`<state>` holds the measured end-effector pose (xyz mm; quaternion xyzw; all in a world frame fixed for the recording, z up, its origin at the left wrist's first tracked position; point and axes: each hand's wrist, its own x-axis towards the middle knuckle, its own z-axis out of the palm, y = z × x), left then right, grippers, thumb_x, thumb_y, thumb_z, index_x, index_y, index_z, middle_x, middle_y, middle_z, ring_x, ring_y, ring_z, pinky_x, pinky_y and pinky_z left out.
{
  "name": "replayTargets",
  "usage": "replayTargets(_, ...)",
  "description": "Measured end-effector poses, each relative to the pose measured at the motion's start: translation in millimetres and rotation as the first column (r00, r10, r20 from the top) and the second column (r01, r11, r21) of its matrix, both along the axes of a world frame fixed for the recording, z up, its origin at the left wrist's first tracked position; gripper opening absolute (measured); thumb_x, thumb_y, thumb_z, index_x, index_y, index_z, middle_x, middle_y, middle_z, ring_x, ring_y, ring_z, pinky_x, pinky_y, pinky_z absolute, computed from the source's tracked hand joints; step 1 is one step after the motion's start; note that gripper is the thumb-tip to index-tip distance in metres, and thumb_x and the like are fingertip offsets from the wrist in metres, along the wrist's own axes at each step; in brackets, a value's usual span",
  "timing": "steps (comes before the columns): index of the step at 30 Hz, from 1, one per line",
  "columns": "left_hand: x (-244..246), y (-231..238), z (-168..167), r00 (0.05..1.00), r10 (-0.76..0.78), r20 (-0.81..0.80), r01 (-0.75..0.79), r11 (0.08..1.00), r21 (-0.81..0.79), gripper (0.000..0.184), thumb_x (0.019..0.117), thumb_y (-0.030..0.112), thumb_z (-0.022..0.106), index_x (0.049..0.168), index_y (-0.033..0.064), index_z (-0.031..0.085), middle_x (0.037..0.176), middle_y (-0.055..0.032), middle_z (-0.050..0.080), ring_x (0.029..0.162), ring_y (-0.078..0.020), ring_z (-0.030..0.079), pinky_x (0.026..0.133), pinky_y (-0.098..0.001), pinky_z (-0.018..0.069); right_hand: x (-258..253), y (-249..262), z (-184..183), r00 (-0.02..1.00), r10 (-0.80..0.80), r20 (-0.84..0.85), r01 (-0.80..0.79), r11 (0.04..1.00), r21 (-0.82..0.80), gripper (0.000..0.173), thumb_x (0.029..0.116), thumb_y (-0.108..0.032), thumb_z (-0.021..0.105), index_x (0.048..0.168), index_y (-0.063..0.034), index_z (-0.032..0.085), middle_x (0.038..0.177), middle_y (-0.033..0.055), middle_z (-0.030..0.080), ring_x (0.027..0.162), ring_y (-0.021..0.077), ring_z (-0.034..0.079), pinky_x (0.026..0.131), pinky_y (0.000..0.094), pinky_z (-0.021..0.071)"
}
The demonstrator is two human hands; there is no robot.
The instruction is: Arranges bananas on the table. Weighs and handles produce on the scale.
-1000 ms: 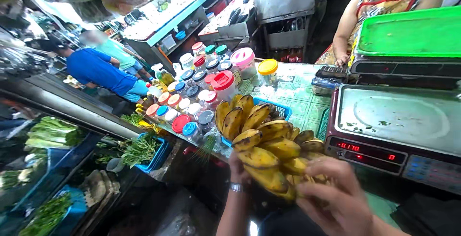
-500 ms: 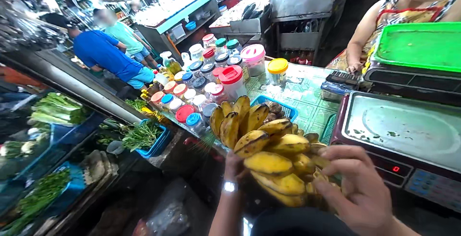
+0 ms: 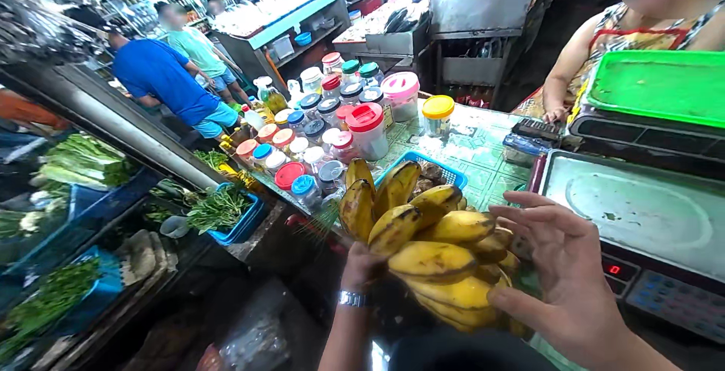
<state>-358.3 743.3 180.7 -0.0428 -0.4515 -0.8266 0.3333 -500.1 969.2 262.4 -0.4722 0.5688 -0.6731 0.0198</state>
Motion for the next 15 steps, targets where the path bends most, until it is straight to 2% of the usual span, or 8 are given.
replayTargets(3, -0.2, -0.3, -0.7, 0.998, -0.059, -0.007, 0.058, 0.997, -0.055, 0.033, 0.0826, 0.009, 0.079, 0.115, 0.0177, 0.077, 0.108, 0.0022, 0.078, 0.1, -0.0044, 0.073, 0.092, -0.0238, 0.0586, 3.2, -0.7, 2.9, 1.0, -0.014, -0.008, 0.014, 1.0, 0.027, 0.085, 0.0788, -0.044, 0.086, 0.146, -0.0223, 0.038, 0.151, 0.0094, 0.046, 0.136, 0.0258, 0.052, 0.108, 0.0379, 0.052)
replayTargets(5, -0.9, -1.8, -4.9, 0.995, -0.096, -0.002, 0.096, 0.993, -0.066, 0.035, 0.0842, 0.011, 0.08, 0.118, 0.0162, 0.076, 0.112, -0.0012, 0.077, 0.104, -0.0091, 0.072, 0.095, -0.029, 0.0582, 5.5, 0.7, -3.1, 0.999, -0.02, 0.032, 0.019, 1.0, 0.024, 0.079, 0.0818, -0.039, 0.084, 0.144, -0.0205, 0.039, 0.149, 0.0103, 0.048, 0.131, 0.0247, 0.056, 0.104, 0.0356, 0.0547)
replayTargets(7, -1.8, -1.9, -5.1, 0.991, -0.135, -0.006, 0.134, 0.984, -0.117, 0.034, 0.0886, 0.013, 0.077, 0.122, 0.0183, 0.074, 0.116, 0.0008, 0.076, 0.107, -0.0074, 0.071, 0.098, -0.0285, 0.057, 4.2, 5.2, -10.6, 0.998, -0.024, 0.054, 0.024, 1.0, 0.015, 0.076, 0.0844, -0.037, 0.082, 0.144, -0.0211, 0.039, 0.146, 0.0097, 0.05, 0.126, 0.024, 0.059, 0.101, 0.0351, 0.0565)
replayTargets(9, -0.9, -2.0, -3.5, 0.987, -0.156, 0.031, 0.159, 0.975, -0.156, 0.032, 0.0904, 0.015, 0.076, 0.122, 0.0215, 0.074, 0.115, 0.0045, 0.076, 0.107, -0.0043, 0.07, 0.097, -0.0266, 0.0569, -0.4, 12.3, -14.3, 0.998, -0.033, 0.047, 0.03, 0.998, 0.046, 0.077, 0.0853, -0.039, 0.08, 0.147, -0.0213, 0.038, 0.146, 0.0092, 0.05, 0.126, 0.0241, 0.059, 0.102, 0.0363, 0.0559)
replayTargets(12, -3.7, -5.8, -0.4, 0.967, -0.246, 0.064, 0.254, 0.94, -0.227, 0.031, 0.0953, 0.015, 0.07, 0.125, 0.0237, 0.073, 0.119, 0.007, 0.074, 0.11, -0.0025, 0.068, 0.098, -0.0266, 0.0554, -10.1, 19.0, -3.7, 0.999, -0.035, 0.026, 0.032, 0.993, 0.112, 0.088, 0.0843, -0.048, 0.079, 0.152, -0.0153, 0.034, 0.15, 0.0099, 0.049, 0.134, 0.0263, 0.054, 0.109, 0.0399, 0.0521)
replayTargets(15, -13.6, -7.7, 2.8, 0.942, -0.319, 0.105, 0.336, 0.889, -0.312, 0.033, 0.0988, 0.014, 0.066, 0.13, 0.0241, 0.07, 0.124, 0.0078, 0.072, 0.113, -0.0028, 0.066, 0.1, -0.0276, 0.0543, -11.9, 16.8, 10.0, 0.998, -0.055, 0.004, 0.053, 0.98, 0.192, 0.099, 0.0821, -0.056, 0.079, 0.157, -0.0179, 0.027, 0.153, 0.0096, 0.046, 0.133, 0.0239, 0.054, 0.104, 0.0374, 0.0549)
